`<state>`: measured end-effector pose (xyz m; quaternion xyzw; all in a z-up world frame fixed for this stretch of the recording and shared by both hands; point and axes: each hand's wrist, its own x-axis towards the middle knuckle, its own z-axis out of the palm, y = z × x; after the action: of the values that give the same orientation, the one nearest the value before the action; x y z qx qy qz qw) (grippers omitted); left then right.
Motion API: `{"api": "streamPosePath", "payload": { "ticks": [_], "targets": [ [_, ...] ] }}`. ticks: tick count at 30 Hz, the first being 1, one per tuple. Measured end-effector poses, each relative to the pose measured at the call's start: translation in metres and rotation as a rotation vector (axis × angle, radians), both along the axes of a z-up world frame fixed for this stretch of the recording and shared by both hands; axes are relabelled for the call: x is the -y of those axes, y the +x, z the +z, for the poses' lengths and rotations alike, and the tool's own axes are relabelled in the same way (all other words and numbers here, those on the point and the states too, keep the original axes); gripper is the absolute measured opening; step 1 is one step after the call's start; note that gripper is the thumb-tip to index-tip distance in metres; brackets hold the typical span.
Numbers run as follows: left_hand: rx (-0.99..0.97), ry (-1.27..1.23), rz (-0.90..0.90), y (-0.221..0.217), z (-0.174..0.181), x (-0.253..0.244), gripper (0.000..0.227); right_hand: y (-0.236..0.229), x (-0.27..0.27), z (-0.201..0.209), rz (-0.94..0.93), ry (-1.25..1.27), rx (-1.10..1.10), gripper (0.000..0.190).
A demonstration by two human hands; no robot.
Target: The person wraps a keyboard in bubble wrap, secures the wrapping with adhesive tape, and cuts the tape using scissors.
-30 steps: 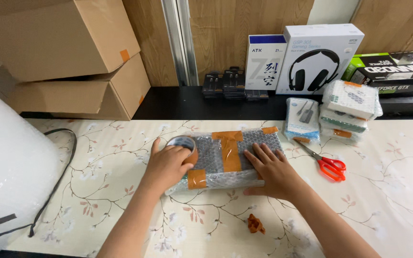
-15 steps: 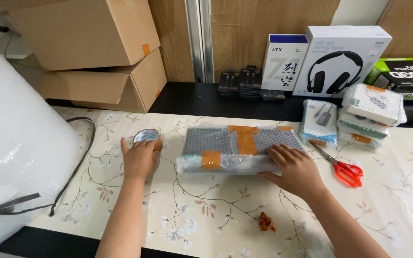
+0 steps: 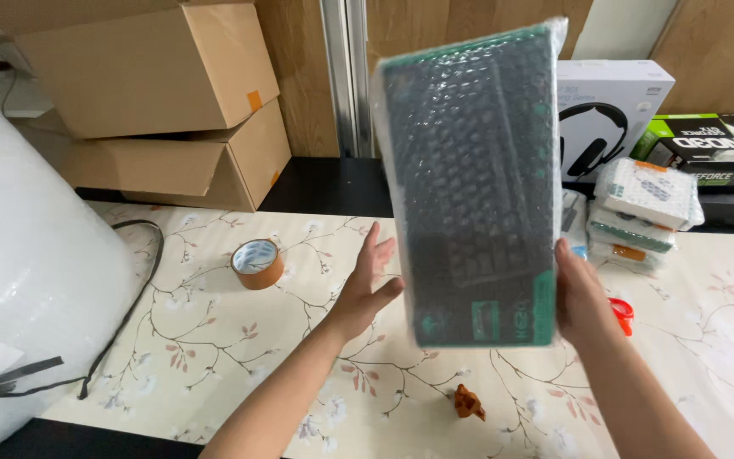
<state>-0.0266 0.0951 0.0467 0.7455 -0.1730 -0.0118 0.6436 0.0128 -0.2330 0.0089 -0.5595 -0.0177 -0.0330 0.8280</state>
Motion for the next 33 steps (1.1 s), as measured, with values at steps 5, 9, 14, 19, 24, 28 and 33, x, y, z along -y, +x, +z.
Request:
{"api": "streamPosePath", "payload": {
  "ticks": [5, 9, 14, 19, 24, 28, 33],
  "targets": [
    [-0.227, -0.366, -0.022, 0.009, 0.021, 0.029, 0.097, -0.018, -0.047, -0.006, 0.006, 0.084, -0.328, 0.088],
    [-0.403, -0.308, 0.038, -0.028, 0.073, 0.043, 0.097, -0.004, -0.055, -0.025, 0.001, -0.027, -0.394, 0.072],
    [-0.471, -0.253, 0.029, 0.011, -0.012, 0.025, 0.119, -0.007, -0.056, -0.005, -0.007, -0.091, -0.39, 0.064],
    [-0.567, -0.519, 0.156, 0.01, -0.015, 0.054, 0.115, -0.021, -0.044, 0.041, 0.01, -0.222, -0.41, 0.075],
    [-0.676, -0.569, 0.296, 0.004, -0.028, 0.071, 0.122, -0.019, -0.047, 0.028, 0.062, -0.23, -0.336, 0.069],
    [-0.69, -0.557, 0.339, -0.018, -0.009, 0.076, 0.113, -0.001, -0.056, -0.014, -0.023, 0.016, -0.214, 0.069],
    [-0.7, -0.661, 0.38, -0.008, -0.038, 0.076, 0.116, 0.001, -0.049, -0.013, 0.024, 0.228, -0.067, 0.089]
  ]
}}
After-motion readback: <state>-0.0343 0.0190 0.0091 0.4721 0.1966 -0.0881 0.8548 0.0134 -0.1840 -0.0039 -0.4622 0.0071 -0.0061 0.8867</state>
